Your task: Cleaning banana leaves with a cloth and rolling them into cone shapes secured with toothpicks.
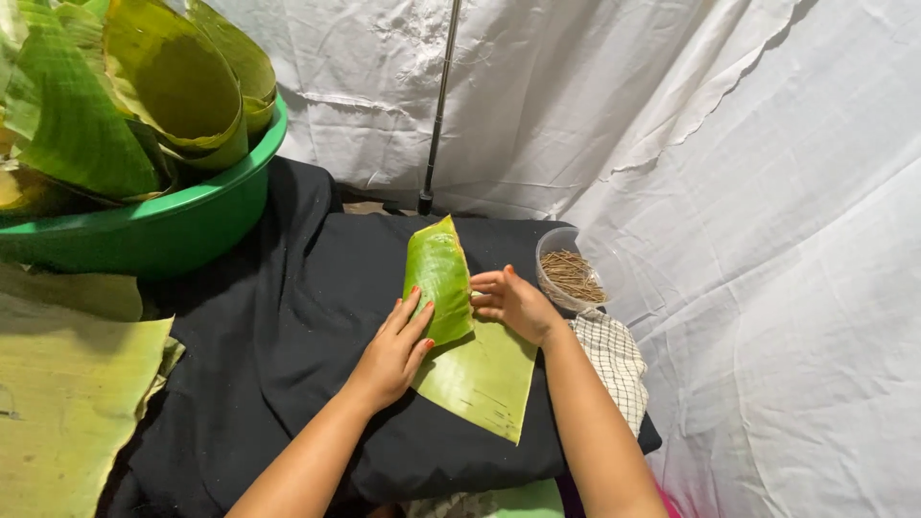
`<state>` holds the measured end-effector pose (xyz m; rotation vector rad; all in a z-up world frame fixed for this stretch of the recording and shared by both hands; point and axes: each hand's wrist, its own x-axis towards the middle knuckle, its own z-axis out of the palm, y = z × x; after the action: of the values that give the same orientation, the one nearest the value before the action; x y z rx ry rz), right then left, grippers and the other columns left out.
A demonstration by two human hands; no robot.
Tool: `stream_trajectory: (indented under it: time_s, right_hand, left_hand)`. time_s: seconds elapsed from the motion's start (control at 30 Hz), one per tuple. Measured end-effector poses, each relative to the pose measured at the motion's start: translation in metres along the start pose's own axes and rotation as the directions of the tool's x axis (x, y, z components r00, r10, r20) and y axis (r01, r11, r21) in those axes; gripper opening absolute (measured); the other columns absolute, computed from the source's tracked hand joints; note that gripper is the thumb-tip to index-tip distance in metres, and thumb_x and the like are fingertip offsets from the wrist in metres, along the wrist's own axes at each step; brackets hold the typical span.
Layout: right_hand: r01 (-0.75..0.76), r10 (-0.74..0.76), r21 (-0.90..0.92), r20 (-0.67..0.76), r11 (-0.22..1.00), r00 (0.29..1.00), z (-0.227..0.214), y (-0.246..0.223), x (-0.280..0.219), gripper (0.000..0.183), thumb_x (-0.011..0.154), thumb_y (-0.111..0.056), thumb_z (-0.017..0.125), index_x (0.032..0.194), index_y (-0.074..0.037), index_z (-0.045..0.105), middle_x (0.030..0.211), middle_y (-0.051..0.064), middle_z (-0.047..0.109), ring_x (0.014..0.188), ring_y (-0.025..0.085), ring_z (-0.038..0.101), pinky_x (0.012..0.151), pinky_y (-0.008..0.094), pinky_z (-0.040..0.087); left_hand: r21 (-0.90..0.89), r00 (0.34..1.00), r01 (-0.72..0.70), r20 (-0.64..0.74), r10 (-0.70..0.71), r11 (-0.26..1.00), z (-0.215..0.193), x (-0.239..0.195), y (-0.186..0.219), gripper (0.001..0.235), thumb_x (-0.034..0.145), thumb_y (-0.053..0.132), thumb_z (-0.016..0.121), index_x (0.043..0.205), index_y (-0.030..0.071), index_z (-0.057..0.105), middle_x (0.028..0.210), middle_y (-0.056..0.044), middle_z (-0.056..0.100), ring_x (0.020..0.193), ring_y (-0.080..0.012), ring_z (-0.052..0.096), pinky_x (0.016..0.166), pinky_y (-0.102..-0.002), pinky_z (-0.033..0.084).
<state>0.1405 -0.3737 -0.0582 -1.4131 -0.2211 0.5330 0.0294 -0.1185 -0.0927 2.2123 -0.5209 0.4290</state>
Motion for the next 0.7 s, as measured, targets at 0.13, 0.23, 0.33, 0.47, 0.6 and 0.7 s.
stream_trajectory:
  time_s: [0.13,0.23,0.33,0.47,0.6,0.7]
  right_hand:
    - [0.0,-0.001,0.019,0.077,1.0,0.997,0.0,0.027,0.018,0.08,0.099,-0.071,0.032,0.121,-0.007,0.075,0.12,0.008,0.075,0.109,0.016,0.069,0.091,0.027,0.053]
    - [0.056,-0.057,0.024,0.03,0.998,0.998,-0.001,0.034,0.017,0.091,0.101,-0.071,0.025,0.113,0.002,0.077,0.107,0.013,0.078,0.092,0.017,0.073,0.078,0.027,0.057]
    - [0.095,-0.095,-0.008,-0.001,0.995,0.995,0.001,0.027,0.012,0.096,0.1,-0.073,0.02,0.112,0.001,0.078,0.106,0.008,0.077,0.089,0.011,0.071,0.071,0.02,0.05]
    - [0.073,-0.088,0.16,0.085,0.984,0.992,-0.01,0.035,0.017,0.092,0.096,-0.073,0.032,0.111,0.007,0.074,0.109,0.025,0.075,0.099,0.029,0.07,0.094,0.038,0.053]
    - [0.082,-0.091,0.179,0.045,0.98,0.995,-0.006,0.032,0.013,0.088,0.096,-0.07,0.037,0.109,0.009,0.074,0.109,0.025,0.074,0.102,0.03,0.07,0.097,0.038,0.053]
    - [0.05,-0.049,0.003,-0.142,0.999,0.989,0.008,0.022,0.006,0.024,0.095,-0.014,0.067,0.106,0.004,0.078,0.089,0.011,0.073,0.069,0.009,0.056,0.063,0.019,0.045]
  left_hand:
    - [0.011,1.0,-0.007,-0.001,0.007,1.0,0.001,0.002,0.0,0.05,0.103,0.025,0.056,0.15,0.012,0.051,0.163,-0.016,0.035,0.145,-0.0472,0.031,0.116,-0.056,0.032]
    - [0.037,1.0,0.006,0.028,-0.007,0.999,-0.005,0.0,0.009,0.051,0.103,0.029,0.056,0.151,0.014,0.05,0.163,-0.014,0.034,0.146,-0.0476,0.028,0.115,-0.06,0.031]
    - [0.247,0.989,-0.132,0.093,0.113,0.96,-0.022,0.003,0.036,0.055,0.097,0.037,0.065,0.147,0.02,0.053,0.163,-0.012,0.033,0.149,-0.0509,0.019,0.112,-0.072,0.024]
    - [0.255,0.879,-0.475,0.19,0.438,0.842,-0.028,-0.005,0.067,0.048,0.079,0.036,0.074,0.121,0.015,0.064,0.136,-0.005,0.055,0.141,-0.0321,0.041,0.112,-0.055,0.025]
    - [0.205,0.836,-0.546,0.202,0.511,0.812,-0.018,-0.007,0.068,0.027,0.08,0.024,0.075,0.101,0.01,0.068,0.107,-0.003,0.068,0.11,-0.0223,0.061,0.094,-0.038,0.042]
    - [0.312,0.823,-0.561,0.119,0.555,0.766,-0.01,-0.006,0.067,0.021,0.085,0.021,0.073,0.101,0.01,0.067,0.097,-0.003,0.07,0.094,-0.02,0.068,0.083,-0.034,0.048]
